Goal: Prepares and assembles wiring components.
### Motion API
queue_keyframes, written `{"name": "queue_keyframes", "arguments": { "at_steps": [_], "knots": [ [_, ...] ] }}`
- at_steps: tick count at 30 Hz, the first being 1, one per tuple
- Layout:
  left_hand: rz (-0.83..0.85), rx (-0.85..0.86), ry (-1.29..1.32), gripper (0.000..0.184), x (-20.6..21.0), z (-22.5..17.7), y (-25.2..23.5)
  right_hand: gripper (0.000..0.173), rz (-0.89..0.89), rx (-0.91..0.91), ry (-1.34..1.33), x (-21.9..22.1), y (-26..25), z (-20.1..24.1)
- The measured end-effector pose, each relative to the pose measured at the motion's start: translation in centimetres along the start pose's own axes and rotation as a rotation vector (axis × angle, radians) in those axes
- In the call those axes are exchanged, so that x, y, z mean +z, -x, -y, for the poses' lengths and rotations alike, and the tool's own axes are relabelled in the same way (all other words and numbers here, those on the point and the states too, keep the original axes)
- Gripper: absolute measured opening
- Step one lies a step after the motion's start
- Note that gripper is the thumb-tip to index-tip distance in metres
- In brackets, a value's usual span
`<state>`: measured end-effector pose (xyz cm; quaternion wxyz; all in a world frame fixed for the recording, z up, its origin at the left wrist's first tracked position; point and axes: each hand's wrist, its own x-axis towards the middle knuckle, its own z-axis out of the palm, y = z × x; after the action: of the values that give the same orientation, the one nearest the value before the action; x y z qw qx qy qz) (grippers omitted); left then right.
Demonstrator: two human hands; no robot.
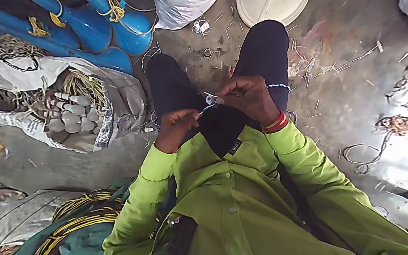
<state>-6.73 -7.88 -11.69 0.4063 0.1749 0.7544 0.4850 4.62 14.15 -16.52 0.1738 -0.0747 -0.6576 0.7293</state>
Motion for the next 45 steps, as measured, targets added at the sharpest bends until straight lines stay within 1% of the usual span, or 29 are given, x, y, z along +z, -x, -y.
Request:
{"name": "queue_keyframes", "arguments": {
  "at_steps": [5, 9, 10, 11, 14, 16, 19, 23, 29, 33, 35, 38, 41, 45],
  "knots": [
    [0.008, -0.005, 0.021, 0.017, 0.1, -0.1, 0.0, 0.015, -0.124, 0.038, 0.016, 0.3, -0.2, 0.1],
    [0.014, 0.005, 0.055, 0.016, 0.3, -0.1, 0.0, 0.037, -0.164, 0.115, 0.036, 0.4, -0.6, 0.4],
    [0.014, 0.007, 0.054, 0.016, 0.3, -0.1, 0.0, 0.038, -0.174, 0.139, 0.047, 0.4, -0.7, 0.4],
    [0.011, 0.008, 0.057, 0.016, 0.3, -0.1, -0.1, 0.036, -0.184, 0.16, 0.049, 0.4, -0.8, 0.4],
    [0.003, 0.008, 0.079, 0.017, 0.5, -0.3, -0.4, 0.021, -0.202, 0.18, 0.037, 0.3, -0.9, 0.1],
    [0.006, 0.013, 0.058, 0.017, 0.5, -0.3, 0.0, 0.016, -0.209, 0.192, 0.033, 0.3, -1.0, 0.1],
    [0.012, 0.015, 0.044, 0.018, 0.5, -0.4, 0.2, 0.014, -0.215, 0.222, 0.077, 0.3, -1.0, 0.2],
    [0.0, 0.006, 0.098, 0.017, 0.8, -0.7, -0.4, 0.016, -0.195, 0.238, 0.15, 0.2, -1.1, 0.0],
    [-0.012, -0.029, 0.121, 0.017, 0.7, -0.7, -0.4, 0.016, -0.118, 0.136, 0.08, 0.5, -0.9, 0.0],
    [-0.03, -0.066, 0.153, 0.017, 0.8, -0.6, -0.3, 0.014, -0.073, 0.066, 0.139, 0.6, -0.5, -0.2],
    [-0.033, -0.088, 0.172, 0.018, 0.9, -0.7, -0.4, 0.013, -0.072, -0.008, 0.245, 0.7, -0.5, -0.6],
    [-0.034, -0.088, 0.191, 0.018, 0.9, -0.7, -0.5, 0.01, -0.055, -0.128, 0.527, 0.9, -0.5, -0.8],
    [-0.03, -0.076, 0.189, 0.018, 0.9, -0.6, -0.5, 0.012, -0.032, -0.164, 0.664, 1.2, -0.5, -0.7],
    [-0.026, -0.068, 0.201, 0.018, 0.7, -0.3, -0.5, 0.014, -0.074, -0.197, 0.813, 1.1, -0.3, -0.5]
  ]
}}
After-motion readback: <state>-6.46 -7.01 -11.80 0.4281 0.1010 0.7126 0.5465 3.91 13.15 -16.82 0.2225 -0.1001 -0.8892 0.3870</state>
